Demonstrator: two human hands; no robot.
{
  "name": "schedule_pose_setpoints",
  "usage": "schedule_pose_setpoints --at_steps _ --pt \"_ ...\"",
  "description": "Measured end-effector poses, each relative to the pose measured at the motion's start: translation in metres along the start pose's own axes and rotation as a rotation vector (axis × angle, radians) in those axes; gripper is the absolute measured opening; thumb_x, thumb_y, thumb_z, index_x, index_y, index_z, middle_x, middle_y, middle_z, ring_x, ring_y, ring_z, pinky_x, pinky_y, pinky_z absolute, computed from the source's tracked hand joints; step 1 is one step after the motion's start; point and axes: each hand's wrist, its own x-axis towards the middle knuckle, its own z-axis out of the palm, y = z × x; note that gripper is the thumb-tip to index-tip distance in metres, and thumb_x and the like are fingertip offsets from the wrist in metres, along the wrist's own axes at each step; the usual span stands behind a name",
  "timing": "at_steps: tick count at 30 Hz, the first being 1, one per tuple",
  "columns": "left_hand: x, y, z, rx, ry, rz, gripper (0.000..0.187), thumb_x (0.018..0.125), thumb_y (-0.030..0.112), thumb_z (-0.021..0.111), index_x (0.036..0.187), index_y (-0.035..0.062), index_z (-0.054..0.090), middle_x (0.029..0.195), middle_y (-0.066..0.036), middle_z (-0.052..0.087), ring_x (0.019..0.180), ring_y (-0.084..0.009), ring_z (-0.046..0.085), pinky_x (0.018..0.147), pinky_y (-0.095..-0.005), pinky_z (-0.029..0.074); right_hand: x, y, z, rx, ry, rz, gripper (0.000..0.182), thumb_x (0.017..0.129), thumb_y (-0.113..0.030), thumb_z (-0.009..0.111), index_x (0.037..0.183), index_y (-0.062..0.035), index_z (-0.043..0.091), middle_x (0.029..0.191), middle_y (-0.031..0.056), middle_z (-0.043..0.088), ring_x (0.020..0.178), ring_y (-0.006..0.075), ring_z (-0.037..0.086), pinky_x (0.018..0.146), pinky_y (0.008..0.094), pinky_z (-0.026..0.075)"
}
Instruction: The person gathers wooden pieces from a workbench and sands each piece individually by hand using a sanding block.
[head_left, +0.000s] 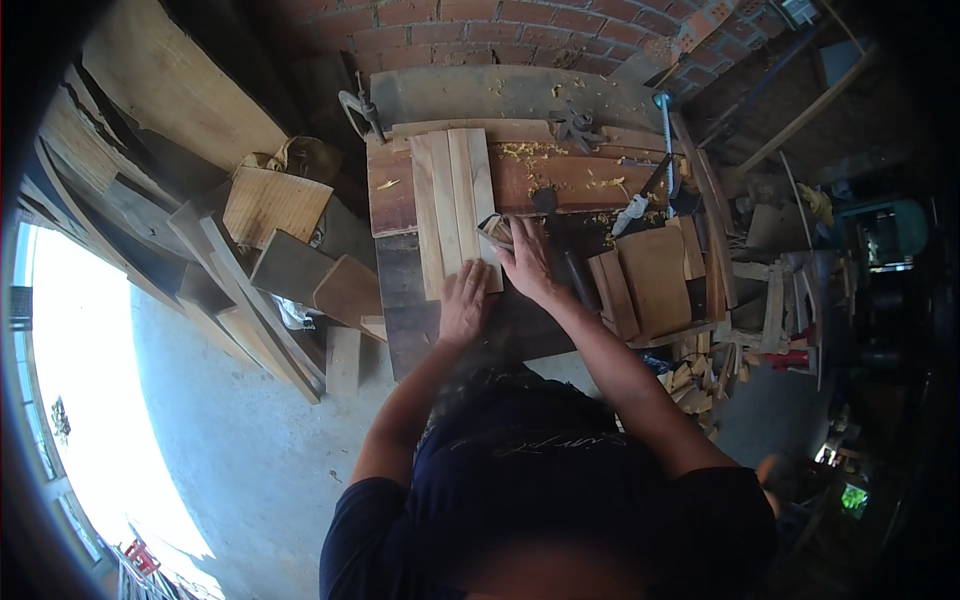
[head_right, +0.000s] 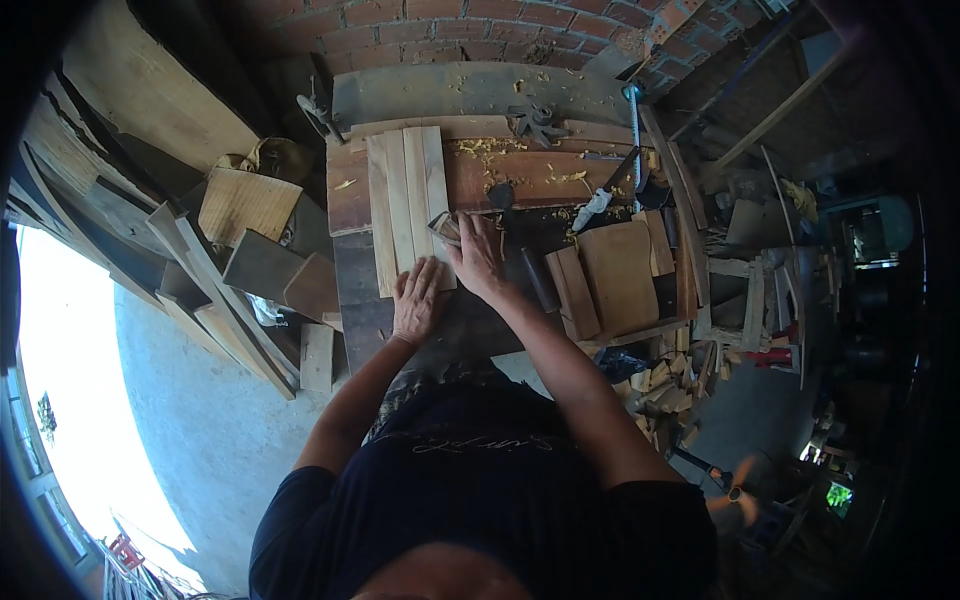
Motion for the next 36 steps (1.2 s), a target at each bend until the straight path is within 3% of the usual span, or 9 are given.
schedule_pose_setpoints --at_steps 4,8,10,16,22,25,28,30,36 --pt "-0.001 -0.002 0.000 -0.053 -0.015 -0.023 0.061 0.086 0.028 0.062 0.142 0.0114 0.042 0.147 -0.009 0.039 0.139 -0.0254 0.033 0.109 -0.0453 0.025 0.036 0.002 0.041 -0.118 -0.103 0.010 0.054 0.083 -0.022 0.064 0.128 0.0002 0.044 0.120 0.0193 0.045 0.105 0.0399 0.046 0.092 0.0516 0.038" --pt "0.004 -0.002 -0.005 -0.058 -0.033 -0.015 0.062 0.085 0.026 0.062 0.142 0.0137 0.041 0.147 -0.008 0.040 0.138 -0.0247 0.034 0.108 -0.0446 0.026 0.137 0.012 0.051 -0.233 -0.057 0.009 0.045 0.089 -0.029 0.059 0.121 0.0007 0.047 0.115 0.0173 0.048 0.101 0.0372 0.048 0.085 0.0516 0.041" --pt "0.002 -0.002 -0.005 -0.049 -0.041 0.003 0.060 0.087 0.025 0.061 0.142 0.0140 0.041 0.147 -0.008 0.040 0.138 -0.0239 0.035 0.107 -0.0442 0.027 0.164 0.017 0.063 -0.225 0.022 -0.021 0.045 0.088 -0.026 0.060 0.120 0.0019 0.046 0.115 0.0192 0.047 0.105 0.0386 0.048 0.089 0.0509 0.041" --pt "0.005 -0.001 -0.003 -0.099 -0.006 -0.028 0.058 0.087 0.027 0.062 0.141 0.0147 0.044 0.146 -0.006 0.042 0.137 -0.0225 0.036 0.106 -0.0429 0.027 0.053 -0.001 0.047 -0.145 -0.237 0.054 0.053 0.085 -0.018 0.061 0.130 0.0007 0.042 0.121 0.0218 0.044 0.106 0.0406 0.045 0.092 0.0540 0.036" --pt "0.004 -0.002 -0.006 -0.046 -0.078 -0.017 0.056 0.087 0.023 0.060 0.140 0.0153 0.046 0.146 -0.006 0.042 0.137 -0.0230 0.037 0.105 -0.0438 0.027 0.172 -0.001 0.077 -0.251 -0.041 0.067 0.043 0.087 -0.024 0.061 0.121 -0.0004 0.047 0.115 0.0185 0.050 0.102 0.0383 0.047 0.088 0.0519 0.037" --pt "0.002 -0.002 -0.005 -0.072 -0.046 -0.010 0.055 0.087 0.023 0.060 0.140 0.0150 0.046 0.146 -0.006 0.043 0.137 -0.0230 0.037 0.105 -0.0442 0.028 0.160 0.014 0.090 -0.273 0.069 -0.002 0.043 0.087 -0.024 0.060 0.121 -0.0003 0.048 0.114 0.0182 0.050 0.101 0.0379 0.048 0.087 0.0513 0.037" --pt "-0.001 -0.005 -0.001 -0.063 -0.047 -0.002 0.054 0.087 0.023 0.059 0.139 0.0142 0.047 0.145 -0.006 0.043 0.136 -0.0232 0.037 0.105 -0.0451 0.027 0.079 -0.013 0.054 -0.203 -0.226 0.163 0.046 0.086 -0.025 0.061 0.123 -0.0007 0.048 0.114 0.0169 0.049 0.101 0.0374 0.047 0.089 0.0513 0.037" --pt "-0.007 -0.011 0.012 -0.099 -0.042 -0.006 0.052 0.086 0.021 0.057 0.137 0.0129 0.049 0.145 -0.006 0.043 0.137 -0.0236 0.036 0.106 -0.0461 0.026 0.051 -0.018 0.050 -0.247 -0.210 0.159 0.047 0.086 -0.027 0.061 0.123 -0.0019 0.047 0.117 0.0157 0.047 0.103 0.0366 0.045 0.088 0.0538 0.036" --pt "0.002 -0.002 0.000 -0.056 -0.038 -0.007 0.053 0.087 0.021 0.058 0.139 0.0148 0.047 0.144 -0.005 0.044 0.136 -0.0231 0.038 0.105 -0.0446 0.027 0.180 -0.010 0.076 -0.234 -0.086 0.200 0.040 0.089 -0.025 0.060 0.120 -0.0023 0.048 0.123 0.0157 0.047 0.112 0.0373 0.046 0.092 0.0529 0.037"
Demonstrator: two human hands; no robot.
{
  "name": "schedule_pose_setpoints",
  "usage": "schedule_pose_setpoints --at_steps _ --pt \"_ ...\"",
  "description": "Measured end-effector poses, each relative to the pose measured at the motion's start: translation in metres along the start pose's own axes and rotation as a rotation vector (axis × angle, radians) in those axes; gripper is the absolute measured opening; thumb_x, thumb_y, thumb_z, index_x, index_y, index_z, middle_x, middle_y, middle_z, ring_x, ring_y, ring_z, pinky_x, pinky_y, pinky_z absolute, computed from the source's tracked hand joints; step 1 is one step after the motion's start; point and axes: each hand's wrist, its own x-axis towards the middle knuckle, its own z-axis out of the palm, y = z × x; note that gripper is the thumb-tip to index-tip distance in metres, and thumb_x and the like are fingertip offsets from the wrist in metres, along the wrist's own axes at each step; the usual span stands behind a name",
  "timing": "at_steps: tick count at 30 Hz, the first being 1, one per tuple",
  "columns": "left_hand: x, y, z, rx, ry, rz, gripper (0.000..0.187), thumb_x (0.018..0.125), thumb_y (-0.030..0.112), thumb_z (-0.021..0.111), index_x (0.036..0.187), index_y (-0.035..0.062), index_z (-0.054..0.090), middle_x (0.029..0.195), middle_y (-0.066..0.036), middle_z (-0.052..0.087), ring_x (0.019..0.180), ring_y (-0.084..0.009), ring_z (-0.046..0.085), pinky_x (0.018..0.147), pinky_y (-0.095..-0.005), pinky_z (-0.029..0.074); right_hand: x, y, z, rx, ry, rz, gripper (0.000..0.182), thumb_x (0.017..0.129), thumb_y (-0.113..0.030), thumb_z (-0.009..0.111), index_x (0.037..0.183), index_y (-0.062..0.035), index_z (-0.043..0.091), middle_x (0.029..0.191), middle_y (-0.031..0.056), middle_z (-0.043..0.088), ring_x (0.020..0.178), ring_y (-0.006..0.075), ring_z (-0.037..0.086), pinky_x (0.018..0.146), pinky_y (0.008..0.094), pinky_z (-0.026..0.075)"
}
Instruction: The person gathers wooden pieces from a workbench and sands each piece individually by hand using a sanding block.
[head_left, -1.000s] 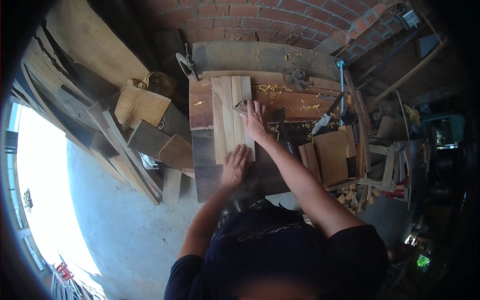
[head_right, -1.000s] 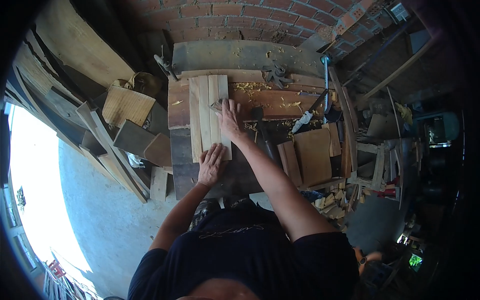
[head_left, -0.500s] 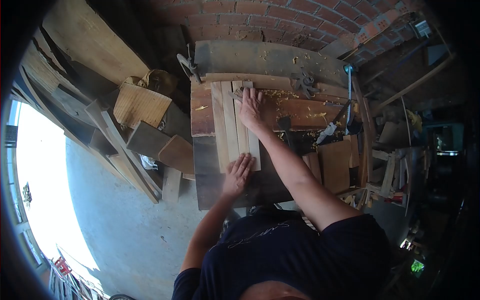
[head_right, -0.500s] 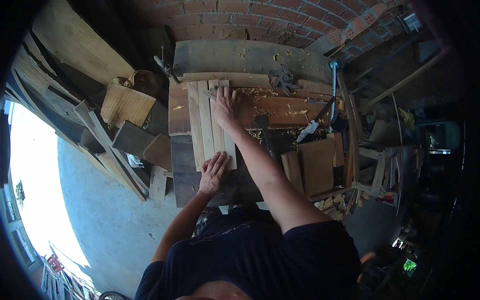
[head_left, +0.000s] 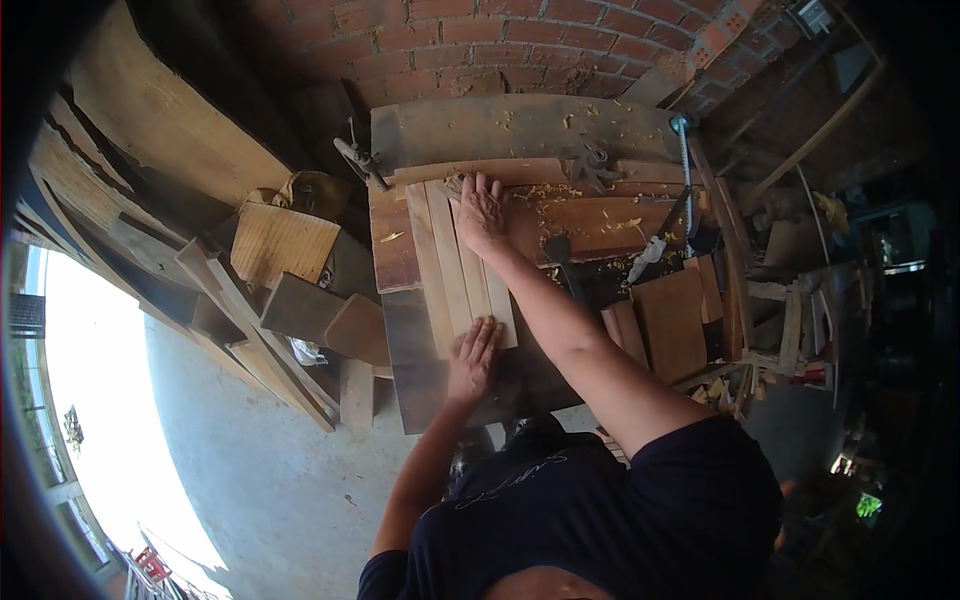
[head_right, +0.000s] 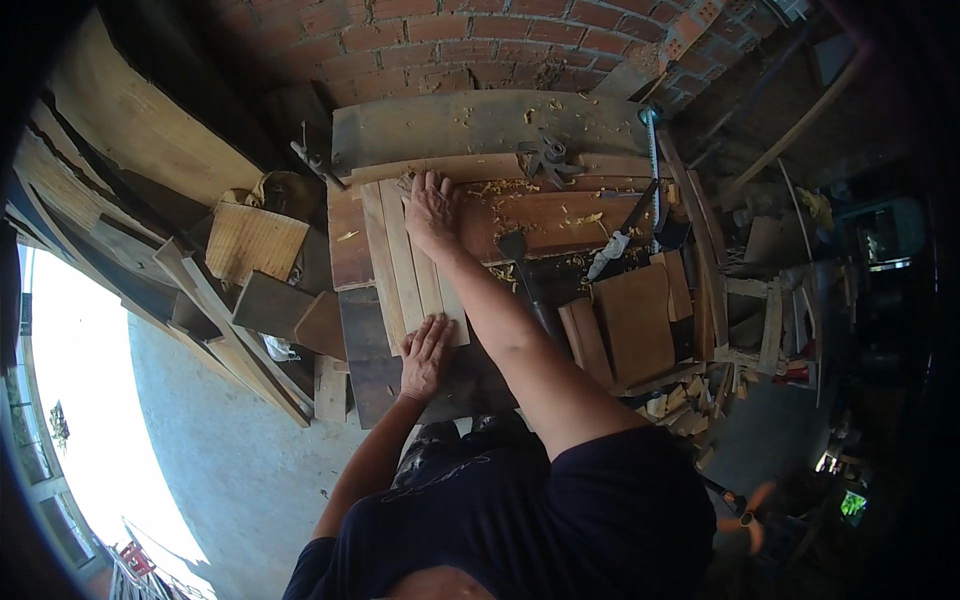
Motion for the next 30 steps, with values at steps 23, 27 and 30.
schedule_pose_setpoints --at_steps 23,27,30 --pt "0.001 0.010 -0.002 0.092 0.038 0.059 0.051 0.091 0.026 0.057 0.139 0.0135 0.045 0.140 -0.008 0.047 0.135 -0.0267 0.038 0.107 -0.0468 0.024 -0.213 0.148 -0.043 0.184 -0.146 0.309 0.056 0.075 -0.048 0.064 0.103 0.0005 0.065 0.111 0.0279 0.047 0.103 0.0427 0.045 0.091 0.0505 0.038" --pt "0.000 0.008 0.002 0.120 0.047 0.073 0.051 0.092 0.026 0.055 0.139 0.0122 0.044 0.141 -0.009 0.045 0.135 -0.0279 0.037 0.109 -0.0469 0.022 -0.221 0.156 -0.040 0.203 -0.111 0.231 0.054 0.075 -0.044 0.067 0.102 0.0029 0.063 0.103 0.0317 0.051 0.095 0.0427 0.049 0.084 0.0474 0.040" --pt "-0.002 0.010 -0.004 0.132 0.019 0.085 0.050 0.092 0.026 0.053 0.139 0.0107 0.044 0.142 -0.011 0.044 0.136 -0.0292 0.035 0.110 -0.0475 0.022 -0.233 0.163 -0.047 0.359 -0.011 0.210 0.047 0.071 -0.039 0.072 0.088 0.0044 0.065 0.091 0.0281 0.055 0.085 0.0391 0.053 0.078 0.0450 0.042"
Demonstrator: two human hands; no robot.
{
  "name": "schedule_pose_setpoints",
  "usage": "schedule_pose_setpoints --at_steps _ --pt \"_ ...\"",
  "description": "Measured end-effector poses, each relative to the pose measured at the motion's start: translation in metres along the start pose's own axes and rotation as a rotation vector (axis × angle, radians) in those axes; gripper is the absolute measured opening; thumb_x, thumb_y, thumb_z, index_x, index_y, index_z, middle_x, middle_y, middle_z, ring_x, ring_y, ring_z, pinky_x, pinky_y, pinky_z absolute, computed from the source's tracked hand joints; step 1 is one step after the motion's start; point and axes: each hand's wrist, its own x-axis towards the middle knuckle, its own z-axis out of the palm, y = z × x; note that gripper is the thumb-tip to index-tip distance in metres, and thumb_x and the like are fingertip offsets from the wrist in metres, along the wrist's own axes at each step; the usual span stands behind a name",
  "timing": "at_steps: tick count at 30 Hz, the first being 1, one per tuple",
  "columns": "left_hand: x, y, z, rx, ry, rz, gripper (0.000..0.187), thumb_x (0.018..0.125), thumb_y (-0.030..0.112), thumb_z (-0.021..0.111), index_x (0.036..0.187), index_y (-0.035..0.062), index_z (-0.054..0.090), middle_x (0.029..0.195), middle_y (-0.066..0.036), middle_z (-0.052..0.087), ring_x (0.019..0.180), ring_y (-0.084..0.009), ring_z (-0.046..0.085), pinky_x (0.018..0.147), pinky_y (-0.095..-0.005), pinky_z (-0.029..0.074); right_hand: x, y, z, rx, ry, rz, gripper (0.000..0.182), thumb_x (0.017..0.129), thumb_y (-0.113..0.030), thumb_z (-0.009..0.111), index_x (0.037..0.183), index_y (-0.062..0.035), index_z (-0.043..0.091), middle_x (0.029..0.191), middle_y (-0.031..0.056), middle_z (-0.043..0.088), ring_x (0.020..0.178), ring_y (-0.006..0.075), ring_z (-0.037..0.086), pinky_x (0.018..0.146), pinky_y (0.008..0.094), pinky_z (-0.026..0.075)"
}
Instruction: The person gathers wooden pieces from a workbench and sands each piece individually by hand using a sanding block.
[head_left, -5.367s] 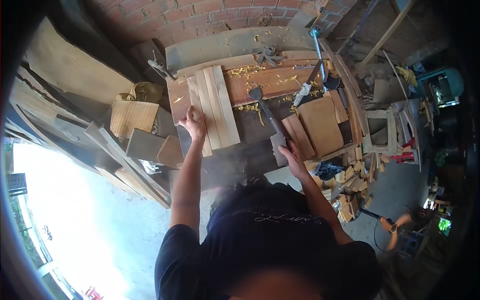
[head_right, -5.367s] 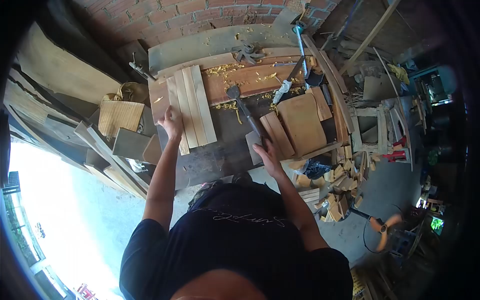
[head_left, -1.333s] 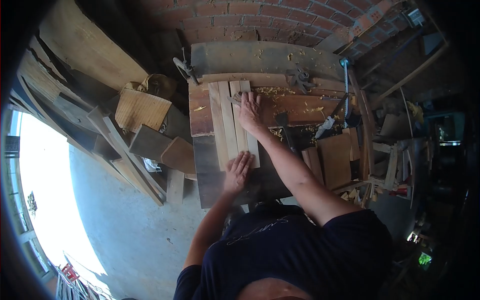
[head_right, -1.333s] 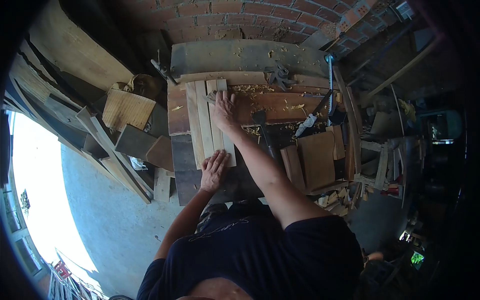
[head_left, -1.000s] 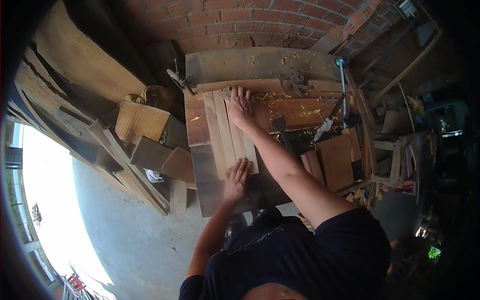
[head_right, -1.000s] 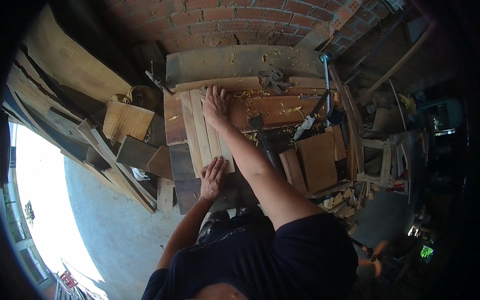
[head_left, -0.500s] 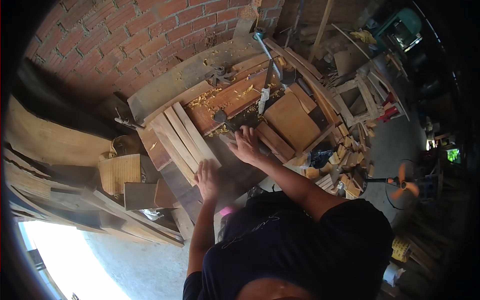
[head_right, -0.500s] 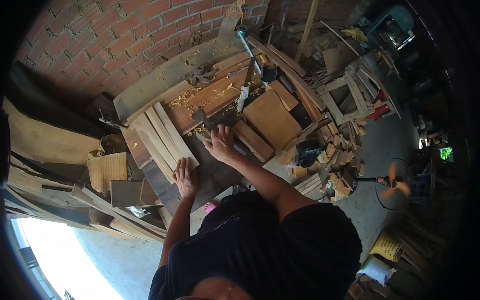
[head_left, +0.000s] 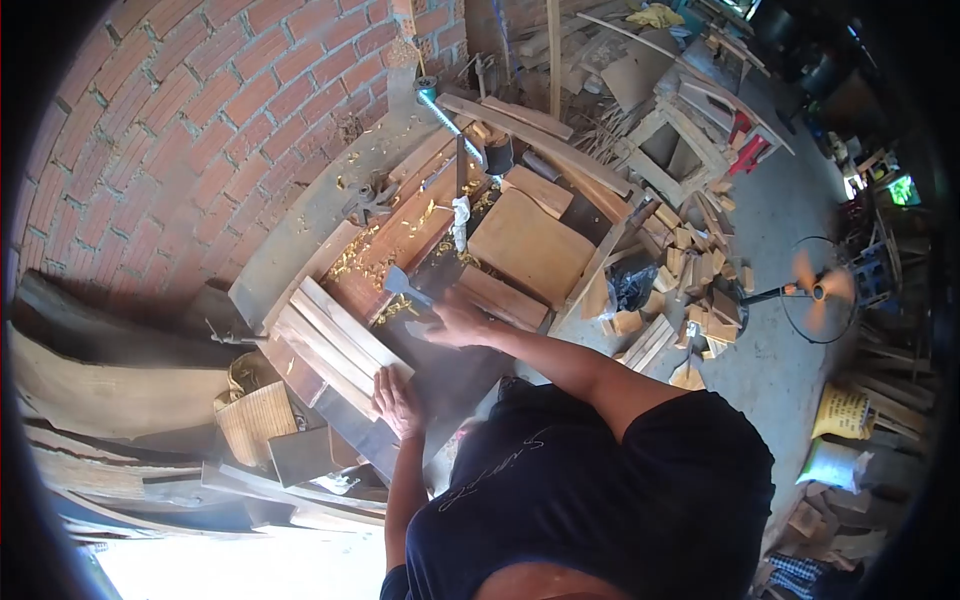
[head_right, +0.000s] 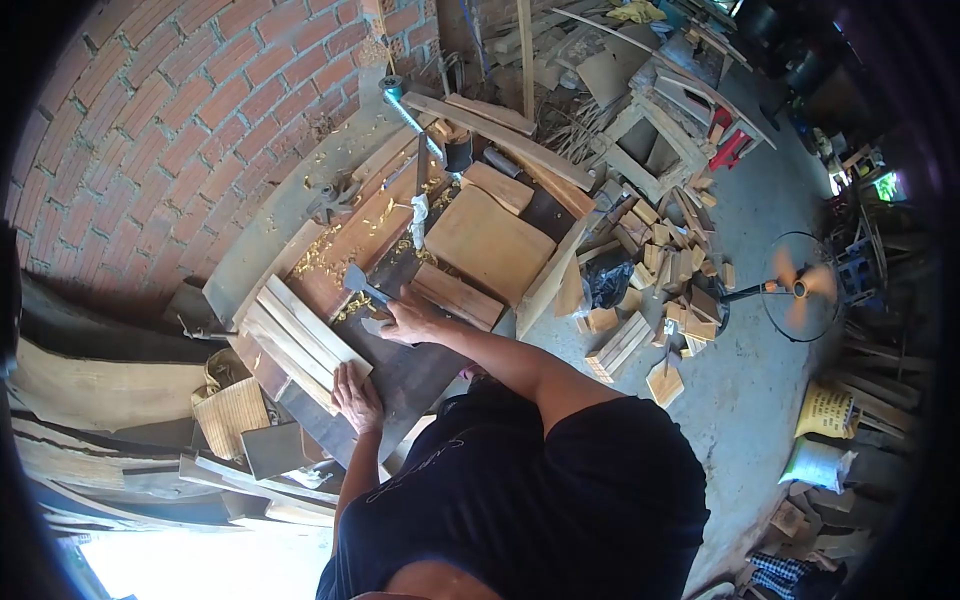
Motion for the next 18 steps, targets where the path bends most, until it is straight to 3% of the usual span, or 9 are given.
schedule_pose_setpoints --at_steps 2,4,7,9,10,14,18 --pt "0.002 0.004 0.000 0.029 0.017 0.006 0.052 0.090 0.026 0.056 0.139 0.0100 0.044 0.141 -0.010 0.046 0.134 -0.0295 0.038 0.108 -0.0488 0.026 -0.011 -0.025 -0.081 0.031 -0.266 0.154 0.055 0.074 -0.041 0.072 0.102 0.0050 0.063 0.108 0.0262 0.047 0.104 0.0392 0.050 0.090 0.0446 0.042" --pt "0.002 0.004 0.004 0.083 0.007 -0.001 0.051 0.091 0.025 0.054 0.138 0.0082 0.044 0.140 -0.011 0.046 0.133 -0.0310 0.039 0.107 -0.0496 0.027 -0.017 0.022 -0.093 0.090 0.102 -0.047 0.055 0.073 -0.039 0.073 0.102 0.0069 0.062 0.108 0.0242 0.050 0.105 0.0370 0.050 0.091 0.0422 0.043" --pt "0.002 0.004 0.004 0.128 0.020 0.036 0.049 0.095 0.028 0.048 0.138 0.0066 0.043 0.140 -0.012 0.046 0.133 -0.0325 0.039 0.106 -0.0507 0.028 -0.009 0.069 -0.181 0.055 0.203 0.187 0.051 0.073 -0.036 0.071 0.098 0.0076 0.061 0.110 0.0235 0.052 0.105 0.0370 0.053 0.089 0.0434 0.045" --pt "0.002 0.004 0.004 0.164 0.012 0.044 0.049 0.096 0.031 0.044 0.138 0.0056 0.042 0.140 -0.014 0.045 0.133 -0.0340 0.039 0.106 -0.0513 0.029 0.005 0.124 -0.217 -0.078 0.409 0.186 0.048 0.071 -0.035 0.068 0.091 0.0076 0.062 0.103 0.0232 0.056 0.098 0.0389 0.056 0.087 0.0455 0.047" --pt "0.003 0.004 0.004 0.168 0.007 0.046 0.050 0.097 0.033 0.043 0.138 0.0051 0.042 0.140 -0.014 0.045 0.132 -0.0348 0.039 0.106 -0.0516 0.029 0.012 0.147 -0.237 -0.113 0.396 0.245 0.048 0.071 -0.036 0.068 0.091 0.0077 0.062 0.103 0.0237 0.055 0.099 0.0390 0.055 0.088 0.0454 0.046" --pt "0.005 0.010 0.001 0.183 -0.007 0.050 0.049 0.098 0.031 0.040 0.136 0.0009 0.042 0.136 -0.020 0.046 0.131 -0.0374 0.040 0.104 -0.0541 0.029 0.044 0.216 -0.264 -0.202 0.391 0.380 0.058 0.073 -0.037 0.068 0.107 0.0096 0.057 0.107 0.0245 0.054 0.106 0.0386 0.053 0.092 0.0459 0.044" --pt "0.005 0.005 0.007 0.189 0.013 0.073 0.049 0.097 0.031 0.042 0.137 0.0013 0.041 0.135 -0.020 0.046 0.130 -0.0377 0.040 0.103 -0.0545 0.030 0.074 0.251 -0.250 -0.195 0.339 0.327 0.061 0.075 -0.037 0.067 0.111 0.0104 0.055 0.113 0.0248 0.054 0.110 0.0387 0.052 0.094 0.0462 0.043"
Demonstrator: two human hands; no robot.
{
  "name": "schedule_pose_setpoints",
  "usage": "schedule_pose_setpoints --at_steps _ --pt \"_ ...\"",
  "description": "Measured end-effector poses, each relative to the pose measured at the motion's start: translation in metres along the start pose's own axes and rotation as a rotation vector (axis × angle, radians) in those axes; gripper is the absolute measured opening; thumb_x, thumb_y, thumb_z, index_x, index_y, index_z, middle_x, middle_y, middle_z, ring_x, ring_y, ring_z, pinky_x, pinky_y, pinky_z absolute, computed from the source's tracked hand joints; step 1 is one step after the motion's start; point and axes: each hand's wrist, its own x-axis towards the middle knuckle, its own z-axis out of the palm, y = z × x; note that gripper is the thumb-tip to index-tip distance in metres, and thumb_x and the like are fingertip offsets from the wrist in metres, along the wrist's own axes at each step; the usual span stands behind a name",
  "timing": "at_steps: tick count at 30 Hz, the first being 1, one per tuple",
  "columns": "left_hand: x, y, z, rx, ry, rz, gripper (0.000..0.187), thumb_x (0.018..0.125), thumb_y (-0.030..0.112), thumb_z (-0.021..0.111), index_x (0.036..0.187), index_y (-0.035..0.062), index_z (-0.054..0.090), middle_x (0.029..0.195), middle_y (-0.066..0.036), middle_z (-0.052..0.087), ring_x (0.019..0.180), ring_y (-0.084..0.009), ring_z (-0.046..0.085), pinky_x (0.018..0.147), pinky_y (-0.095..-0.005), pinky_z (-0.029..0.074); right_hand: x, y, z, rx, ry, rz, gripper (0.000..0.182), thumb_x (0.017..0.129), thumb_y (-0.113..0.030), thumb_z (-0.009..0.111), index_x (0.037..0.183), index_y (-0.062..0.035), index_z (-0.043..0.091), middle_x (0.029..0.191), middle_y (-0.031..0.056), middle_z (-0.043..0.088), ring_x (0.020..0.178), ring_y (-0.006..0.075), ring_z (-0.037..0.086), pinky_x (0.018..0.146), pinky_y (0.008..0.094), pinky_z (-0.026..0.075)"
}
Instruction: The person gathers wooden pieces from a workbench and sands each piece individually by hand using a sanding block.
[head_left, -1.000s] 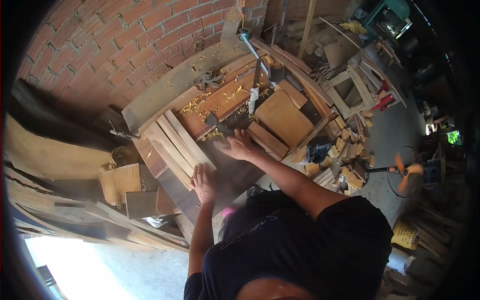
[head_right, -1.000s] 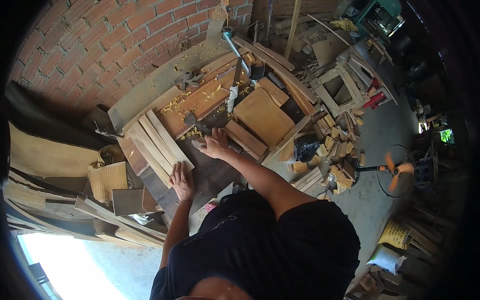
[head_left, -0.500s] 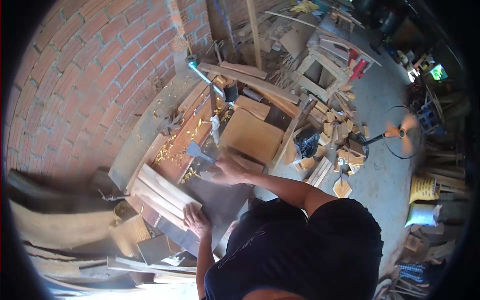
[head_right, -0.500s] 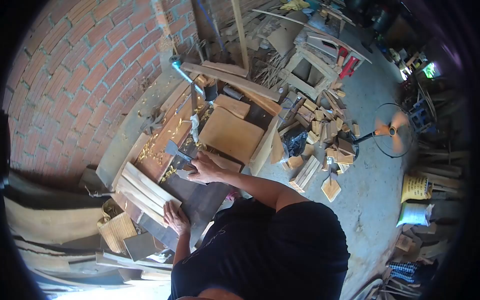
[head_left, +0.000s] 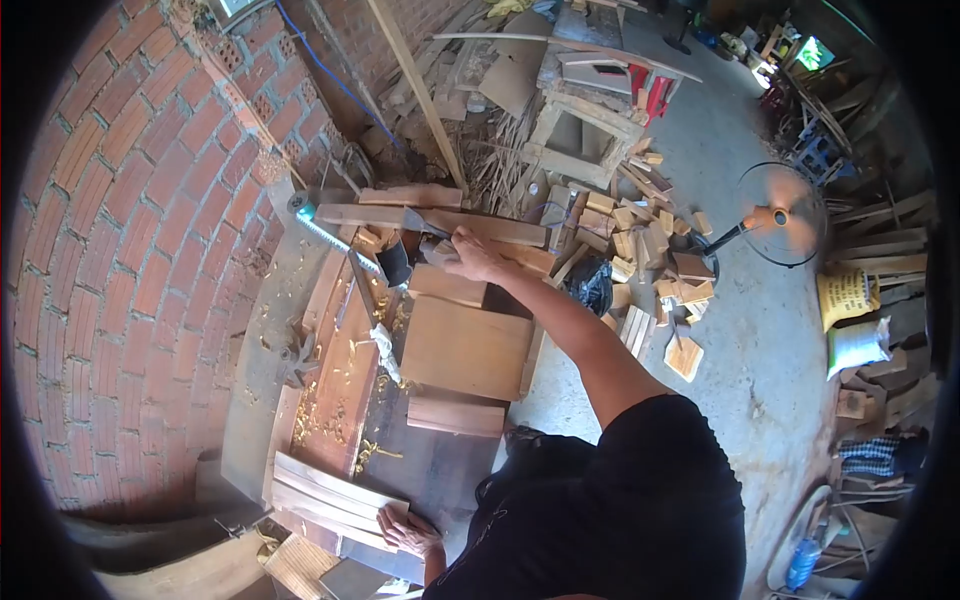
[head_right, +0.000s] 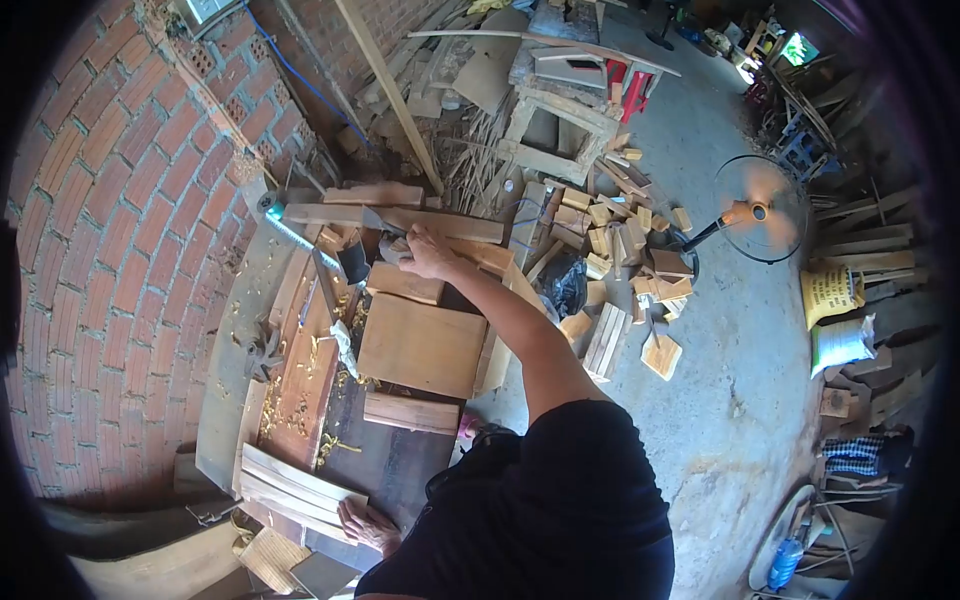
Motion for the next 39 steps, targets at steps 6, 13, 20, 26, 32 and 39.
schedule_pose_setpoints --at_steps 6,13,20,26,32,39 --pt "0.005 0.007 -0.007 0.005 -0.031 -0.047 0.048 0.095 0.029 0.046 0.137 0.0071 0.042 0.137 -0.013 0.044 0.130 -0.0330 0.039 0.104 -0.0505 0.028 0.005 -0.015 -0.003 0.023 -0.113 0.112 0.057 0.080 -0.039 0.064 0.114 0.0061 0.054 0.122 0.0232 0.053 0.122 0.0376 0.048 0.104 0.0497 0.036" --pt "0.006 0.009 -0.007 0.025 0.031 -0.018 0.047 0.096 0.029 0.046 0.137 0.0081 0.042 0.136 -0.011 0.045 0.129 -0.0310 0.041 0.103 -0.0488 0.029 -0.062 -0.207 -0.010 0.139 -0.215 -0.621 0.039 0.073 -0.034 0.072 0.089 0.0000 0.061 0.086 0.0160 0.060 0.078 0.0303 0.060 0.069 0.0425 0.049" --pt "0.000 0.000 -0.002 0.219 -0.098 -0.006 0.045 0.094 0.031 0.048 0.132 0.0074 0.045 0.131 -0.012 0.048 0.126 -0.0263 0.044 0.102 -0.0447 0.033 -0.195 -0.372 -0.172 1.611 -0.486 -1.907 0.054 0.093 -0.038 0.057 0.123 0.0078 0.055 0.113 0.0237 0.061 0.100 0.0244 0.065 0.089 0.0315 0.050" --pt "0.000 0.007 -0.034 0.091 -0.049 0.092 0.053 0.091 0.030 0.058 0.138 0.0110 0.044 0.136 -0.013 0.050 0.126 -0.0297 0.047 0.101 -0.0431 0.039 -0.295 -0.467 -0.100 1.173 -0.862 -1.693 0.051 0.088 -0.041 0.060 0.112 0.0045 0.060 0.106 0.0218 0.063 0.097 0.0257 0.065 0.085 0.0334 0.051" --pt "-0.047 0.005 -0.068 0.078 -0.151 0.018 0.054 0.092 0.034 0.055 0.140 0.0113 0.043 0.138 -0.014 0.048 0.130 -0.0321 0.043 0.101 -0.0499 0.035 -0.398 -0.574 -0.061 0.575 -1.087 -1.565 0.048 0.082 -0.045 0.062 0.099 0.0006 0.067 0.097 0.0194 0.066 0.093 0.0274 0.066 0.080 0.0357 0.053" --pt "-0.104 0.005 -0.053 -0.077 -0.283 -0.129 0.056 0.095 0.040 0.047 0.143 0.0110 0.040 0.147 -0.013 0.036 0.138 -0.0332 0.027 0.108 -0.0515 0.019 -0.303 -0.395 0.066 0.491 -0.696 -0.651 0.035 0.080 -0.029 0.071 0.097 0.0018 0.066 0.091 0.0217 0.067 0.081 0.0299 0.068 0.075 0.0403 0.056"
